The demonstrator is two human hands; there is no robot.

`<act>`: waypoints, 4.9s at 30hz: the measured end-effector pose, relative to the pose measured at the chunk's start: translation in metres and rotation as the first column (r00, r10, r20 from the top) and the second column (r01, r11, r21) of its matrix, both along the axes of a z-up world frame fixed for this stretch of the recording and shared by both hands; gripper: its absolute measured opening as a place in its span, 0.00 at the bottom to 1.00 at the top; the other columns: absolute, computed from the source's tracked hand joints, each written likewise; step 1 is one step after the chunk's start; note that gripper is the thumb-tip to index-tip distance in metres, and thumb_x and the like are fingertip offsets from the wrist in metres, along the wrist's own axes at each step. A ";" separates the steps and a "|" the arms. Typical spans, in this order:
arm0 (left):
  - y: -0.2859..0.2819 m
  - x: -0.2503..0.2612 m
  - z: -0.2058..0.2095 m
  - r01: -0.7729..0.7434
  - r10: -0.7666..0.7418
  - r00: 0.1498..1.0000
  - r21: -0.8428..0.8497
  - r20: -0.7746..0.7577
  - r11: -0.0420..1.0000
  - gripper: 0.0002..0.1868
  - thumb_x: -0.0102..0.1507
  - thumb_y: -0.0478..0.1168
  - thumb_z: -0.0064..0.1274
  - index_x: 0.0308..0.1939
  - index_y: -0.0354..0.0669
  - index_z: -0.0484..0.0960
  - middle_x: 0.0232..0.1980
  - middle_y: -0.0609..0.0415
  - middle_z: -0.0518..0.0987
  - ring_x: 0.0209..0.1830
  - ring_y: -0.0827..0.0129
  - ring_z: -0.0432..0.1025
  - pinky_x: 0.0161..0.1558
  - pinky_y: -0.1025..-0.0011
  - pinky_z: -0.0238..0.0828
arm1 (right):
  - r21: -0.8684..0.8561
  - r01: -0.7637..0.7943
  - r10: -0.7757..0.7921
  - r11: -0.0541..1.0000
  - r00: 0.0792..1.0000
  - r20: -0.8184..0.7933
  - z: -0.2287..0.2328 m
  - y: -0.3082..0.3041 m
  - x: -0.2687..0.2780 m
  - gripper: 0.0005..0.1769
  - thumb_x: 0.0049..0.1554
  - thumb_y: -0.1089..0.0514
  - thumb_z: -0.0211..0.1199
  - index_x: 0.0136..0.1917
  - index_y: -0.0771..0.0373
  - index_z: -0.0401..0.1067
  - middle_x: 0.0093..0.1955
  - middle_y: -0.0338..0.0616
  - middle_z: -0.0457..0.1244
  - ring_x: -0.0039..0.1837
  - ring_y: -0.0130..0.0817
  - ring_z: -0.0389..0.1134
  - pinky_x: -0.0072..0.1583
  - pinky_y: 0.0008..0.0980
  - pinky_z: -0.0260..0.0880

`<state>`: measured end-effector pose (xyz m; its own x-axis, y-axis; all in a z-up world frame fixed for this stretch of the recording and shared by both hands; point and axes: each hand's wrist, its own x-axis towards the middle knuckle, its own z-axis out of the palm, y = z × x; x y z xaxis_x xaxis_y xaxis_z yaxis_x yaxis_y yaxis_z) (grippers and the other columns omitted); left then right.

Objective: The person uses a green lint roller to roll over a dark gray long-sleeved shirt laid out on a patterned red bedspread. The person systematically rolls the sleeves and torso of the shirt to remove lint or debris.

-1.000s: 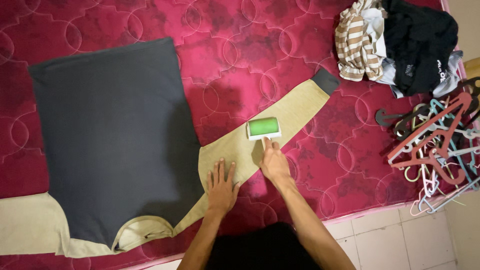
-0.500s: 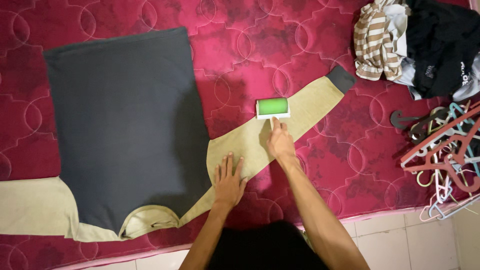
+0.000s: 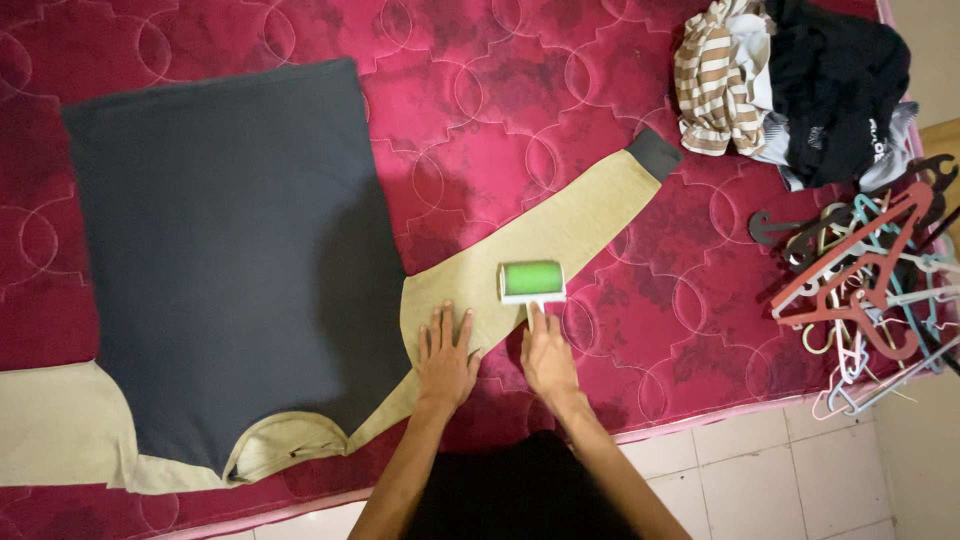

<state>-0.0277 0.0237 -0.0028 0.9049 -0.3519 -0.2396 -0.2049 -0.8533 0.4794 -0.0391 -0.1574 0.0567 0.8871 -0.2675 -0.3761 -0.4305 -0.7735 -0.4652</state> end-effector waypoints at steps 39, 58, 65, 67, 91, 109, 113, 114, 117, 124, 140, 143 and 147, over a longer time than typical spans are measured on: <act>0.046 -0.046 0.016 0.084 -0.054 0.983 0.166 -0.177 0.982 0.37 0.70 0.60 0.35 0.81 0.58 0.45 0.84 0.45 0.35 0.84 0.52 0.30 0.77 0.45 0.26 | 0.049 -0.088 0.093 0.995 0.991 -0.100 0.069 0.021 -0.049 0.29 0.63 0.56 0.47 0.77 0.62 0.55 0.65 0.69 0.60 0.58 0.72 0.68 0.60 0.60 0.70; 0.047 -0.051 0.014 0.034 -0.022 0.996 0.132 -0.092 0.991 0.37 0.69 0.60 0.39 0.80 0.56 0.51 0.84 0.45 0.41 0.83 0.50 0.36 0.76 0.45 0.32 | -0.064 -0.252 0.235 0.965 0.951 -0.201 -0.001 0.031 0.046 0.36 0.59 0.65 0.50 0.79 0.67 0.50 0.66 0.74 0.56 0.58 0.73 0.68 0.60 0.58 0.73; 0.047 -0.051 0.009 0.031 -0.022 0.997 0.120 -0.071 0.992 0.37 0.69 0.59 0.38 0.80 0.55 0.52 0.83 0.44 0.42 0.83 0.51 0.37 0.76 0.44 0.33 | -0.084 -0.241 0.219 0.967 0.953 -0.209 -0.009 0.027 0.052 0.32 0.61 0.62 0.49 0.78 0.65 0.53 0.67 0.73 0.57 0.60 0.71 0.67 0.62 0.58 0.71; 0.048 -0.050 0.009 0.036 -0.027 0.997 0.121 -0.076 0.992 0.37 0.70 0.60 0.37 0.80 0.55 0.51 0.83 0.44 0.42 0.83 0.51 0.37 0.76 0.44 0.32 | -0.086 -0.228 0.213 0.970 0.965 -0.153 -0.020 0.027 0.061 0.32 0.61 0.62 0.48 0.78 0.65 0.53 0.66 0.73 0.58 0.59 0.71 0.68 0.61 0.59 0.71; 0.049 -0.051 0.007 0.041 -0.030 0.995 0.115 -0.095 0.992 0.35 0.70 0.58 0.37 0.80 0.57 0.50 0.84 0.44 0.41 0.84 0.50 0.35 0.76 0.44 0.30 | 0.020 -0.129 0.130 0.991 0.983 -0.128 0.022 0.044 -0.028 0.32 0.62 0.57 0.50 0.78 0.62 0.51 0.65 0.71 0.58 0.57 0.76 0.67 0.59 0.63 0.70; 0.086 -0.092 0.014 0.030 -0.028 0.999 0.087 -0.032 0.996 0.40 0.68 0.54 0.44 0.80 0.52 0.48 0.82 0.38 0.41 0.82 0.47 0.39 0.75 0.44 0.34 | 0.019 -0.106 0.108 0.994 0.989 -0.098 0.015 0.049 -0.072 0.32 0.63 0.58 0.49 0.79 0.61 0.52 0.66 0.70 0.58 0.57 0.75 0.67 0.59 0.62 0.70; 0.090 -0.091 0.018 0.052 -0.042 0.995 0.118 -0.086 0.992 0.39 0.68 0.54 0.44 0.80 0.53 0.48 0.83 0.41 0.41 0.83 0.50 0.39 0.77 0.46 0.35 | 0.006 -0.102 0.102 0.995 0.983 -0.155 0.017 0.050 -0.095 0.31 0.62 0.57 0.50 0.78 0.59 0.53 0.70 0.73 0.55 0.59 0.76 0.66 0.62 0.62 0.68; 0.090 -0.090 0.019 0.060 -0.047 0.994 0.131 -0.100 0.990 0.39 0.68 0.54 0.44 0.80 0.53 0.48 0.83 0.41 0.41 0.83 0.50 0.40 0.77 0.46 0.35 | 0.001 -0.104 0.103 0.995 0.984 -0.148 0.018 0.049 -0.099 0.31 0.63 0.57 0.50 0.78 0.59 0.54 0.70 0.74 0.54 0.60 0.77 0.65 0.62 0.62 0.68; 0.089 -0.086 0.019 0.086 -0.068 0.991 0.157 -0.117 0.984 0.39 0.69 0.55 0.44 0.80 0.52 0.46 0.83 0.39 0.41 0.82 0.50 0.40 0.76 0.45 0.36 | -0.008 -0.117 0.116 0.993 0.989 -0.089 0.026 0.046 -0.105 0.30 0.63 0.58 0.50 0.78 0.61 0.57 0.69 0.83 0.53 0.61 0.80 0.63 0.64 0.60 0.68; 0.092 -0.079 0.019 0.007 -0.002 0.998 0.075 -0.068 0.997 0.45 0.67 0.55 0.46 0.80 0.41 0.42 0.81 0.42 0.50 0.80 0.53 0.48 0.74 0.46 0.44 | 0.028 -0.064 0.065 0.998 0.997 -0.044 0.062 0.062 -0.079 0.29 0.61 0.59 0.50 0.75 0.62 0.59 0.63 0.70 0.61 0.55 0.72 0.69 0.58 0.60 0.71; 0.097 -0.039 0.017 -0.046 0.051 0.996 0.063 -0.077 0.997 0.40 0.67 0.50 0.49 0.79 0.49 0.50 0.67 0.48 0.66 0.63 0.53 0.63 0.61 0.49 0.61 | -0.005 -0.177 0.177 0.984 0.984 -0.030 -0.005 0.078 0.028 0.41 0.52 0.66 0.56 0.78 0.64 0.53 0.67 0.72 0.57 0.57 0.74 0.68 0.60 0.59 0.72; 0.099 -0.032 0.015 -0.061 0.064 0.993 0.029 -0.103 0.998 0.41 0.66 0.49 0.50 0.80 0.49 0.51 0.64 0.48 0.67 0.60 0.52 0.64 0.58 0.49 0.64 | -0.018 -0.171 0.170 0.985 0.985 -0.020 -0.010 0.080 0.041 0.41 0.53 0.66 0.57 0.79 0.64 0.53 0.66 0.72 0.58 0.57 0.73 0.68 0.61 0.58 0.71; 0.100 -0.023 0.008 -0.083 0.083 0.992 0.000 -0.096 0.997 0.40 0.66 0.49 0.50 0.79 0.48 0.54 0.60 0.47 0.69 0.57 0.51 0.65 0.55 0.51 0.67 | -0.038 -0.197 0.193 0.980 0.978 -0.082 -0.010 0.080 0.043 0.43 0.49 0.65 0.60 0.77 0.65 0.53 0.65 0.72 0.58 0.58 0.71 0.68 0.60 0.57 0.72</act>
